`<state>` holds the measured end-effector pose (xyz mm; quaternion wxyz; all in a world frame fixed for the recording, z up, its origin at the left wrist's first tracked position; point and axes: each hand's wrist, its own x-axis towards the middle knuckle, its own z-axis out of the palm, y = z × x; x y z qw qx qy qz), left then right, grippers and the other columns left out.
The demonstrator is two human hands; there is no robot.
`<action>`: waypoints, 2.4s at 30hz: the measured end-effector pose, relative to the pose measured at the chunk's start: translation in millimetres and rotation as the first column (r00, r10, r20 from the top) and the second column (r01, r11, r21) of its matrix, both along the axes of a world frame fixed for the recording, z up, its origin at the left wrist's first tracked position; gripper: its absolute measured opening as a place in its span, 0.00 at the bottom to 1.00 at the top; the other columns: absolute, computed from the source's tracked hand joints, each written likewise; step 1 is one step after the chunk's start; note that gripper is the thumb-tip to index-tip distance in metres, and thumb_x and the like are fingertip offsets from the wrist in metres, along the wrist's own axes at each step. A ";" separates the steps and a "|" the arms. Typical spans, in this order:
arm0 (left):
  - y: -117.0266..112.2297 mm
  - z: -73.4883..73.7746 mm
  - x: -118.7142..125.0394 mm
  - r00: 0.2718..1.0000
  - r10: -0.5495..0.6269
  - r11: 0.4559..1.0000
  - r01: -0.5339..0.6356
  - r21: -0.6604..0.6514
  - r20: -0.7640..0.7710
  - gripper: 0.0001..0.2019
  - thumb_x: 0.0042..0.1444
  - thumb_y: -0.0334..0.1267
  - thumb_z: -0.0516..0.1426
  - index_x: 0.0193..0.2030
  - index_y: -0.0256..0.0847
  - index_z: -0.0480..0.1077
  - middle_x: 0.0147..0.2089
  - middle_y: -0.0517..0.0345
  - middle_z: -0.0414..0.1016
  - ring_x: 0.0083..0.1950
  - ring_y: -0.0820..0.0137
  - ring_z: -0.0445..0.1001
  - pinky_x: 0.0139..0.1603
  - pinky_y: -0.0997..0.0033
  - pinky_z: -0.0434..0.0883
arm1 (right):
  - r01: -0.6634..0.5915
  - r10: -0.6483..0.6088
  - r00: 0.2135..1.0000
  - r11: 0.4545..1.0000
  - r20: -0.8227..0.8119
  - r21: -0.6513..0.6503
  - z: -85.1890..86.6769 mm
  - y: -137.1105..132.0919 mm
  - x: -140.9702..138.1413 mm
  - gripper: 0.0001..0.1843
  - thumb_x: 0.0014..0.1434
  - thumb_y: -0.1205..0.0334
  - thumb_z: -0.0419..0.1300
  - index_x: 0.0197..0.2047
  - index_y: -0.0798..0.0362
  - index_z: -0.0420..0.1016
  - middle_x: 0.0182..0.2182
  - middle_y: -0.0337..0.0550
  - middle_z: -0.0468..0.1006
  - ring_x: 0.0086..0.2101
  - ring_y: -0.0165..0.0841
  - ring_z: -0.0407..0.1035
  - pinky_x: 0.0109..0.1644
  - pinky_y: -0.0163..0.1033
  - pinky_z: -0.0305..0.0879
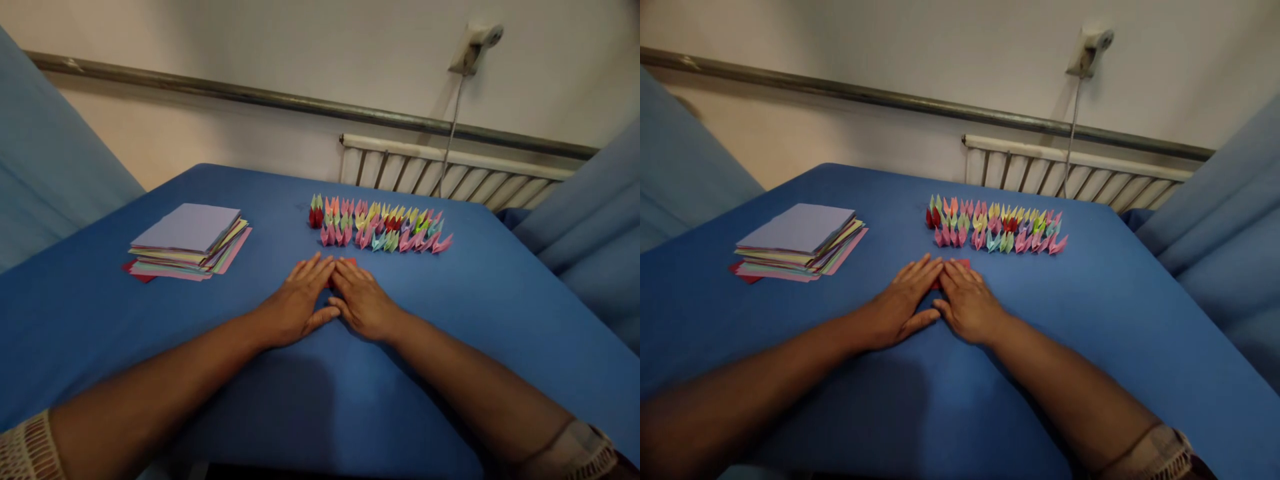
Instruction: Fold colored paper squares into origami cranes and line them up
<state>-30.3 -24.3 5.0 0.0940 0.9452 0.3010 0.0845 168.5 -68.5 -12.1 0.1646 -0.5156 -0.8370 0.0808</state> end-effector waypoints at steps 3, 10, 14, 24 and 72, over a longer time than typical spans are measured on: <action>-6.4 -3.8 0.0 0.992 -0.052 0.995 0.042 -0.086 -0.116 0.45 0.61 0.64 0.44 0.72 0.29 0.41 0.74 0.35 0.41 0.75 0.52 0.38 0.72 0.51 0.44 | -0.031 0.036 0.998 0.994 0.046 -0.106 -1.3 -2.6 -3.3 0.39 0.66 0.42 0.47 0.71 0.60 0.47 0.69 0.56 0.53 0.68 0.45 0.45 0.69 0.53 0.46; -7.4 -1.6 -4.3 0.956 0.094 0.990 -0.120 -0.077 -0.279 0.51 0.55 0.70 0.44 0.71 0.25 0.45 0.74 0.31 0.39 0.74 0.45 0.36 0.71 0.48 0.43 | 0.064 -0.048 0.993 0.986 0.107 -0.154 -1.8 -4.3 -3.7 0.44 0.64 0.38 0.48 0.71 0.63 0.47 0.70 0.60 0.48 0.68 0.49 0.42 0.69 0.54 0.44; -5.3 -0.4 -7.6 0.929 0.197 0.976 -0.217 -0.028 -0.314 0.53 0.54 0.72 0.43 0.71 0.24 0.45 0.73 0.29 0.39 0.74 0.42 0.37 0.70 0.46 0.45 | 0.171 -0.149 0.978 0.974 0.148 -0.150 1.2 -5.9 -2.5 0.47 0.63 0.36 0.48 0.70 0.67 0.47 0.69 0.63 0.48 0.68 0.50 0.41 0.68 0.56 0.44; -8.3 -0.8 -9.4 0.972 0.010 1.000 -0.014 -0.014 -0.237 0.48 0.57 0.69 0.43 0.72 0.31 0.44 0.74 0.37 0.40 0.75 0.49 0.34 0.71 0.48 0.42 | 0.066 -0.056 0.992 0.995 0.114 -0.080 7.4 -19.1 -11.1 0.41 0.64 0.40 0.50 0.70 0.58 0.52 0.69 0.54 0.52 0.68 0.50 0.42 0.68 0.58 0.43; 56.2 6.1 1.4 0.932 0.355 0.935 -0.353 0.038 -0.071 0.23 0.54 0.56 0.55 0.43 0.38 0.72 0.43 0.45 0.75 0.45 0.55 0.74 0.47 0.57 0.69 | 0.305 -0.310 0.939 0.951 -0.151 -0.057 -11.9 30.1 17.8 0.28 0.62 0.55 0.58 0.63 0.53 0.62 0.61 0.53 0.66 0.60 0.43 0.59 0.61 0.52 0.56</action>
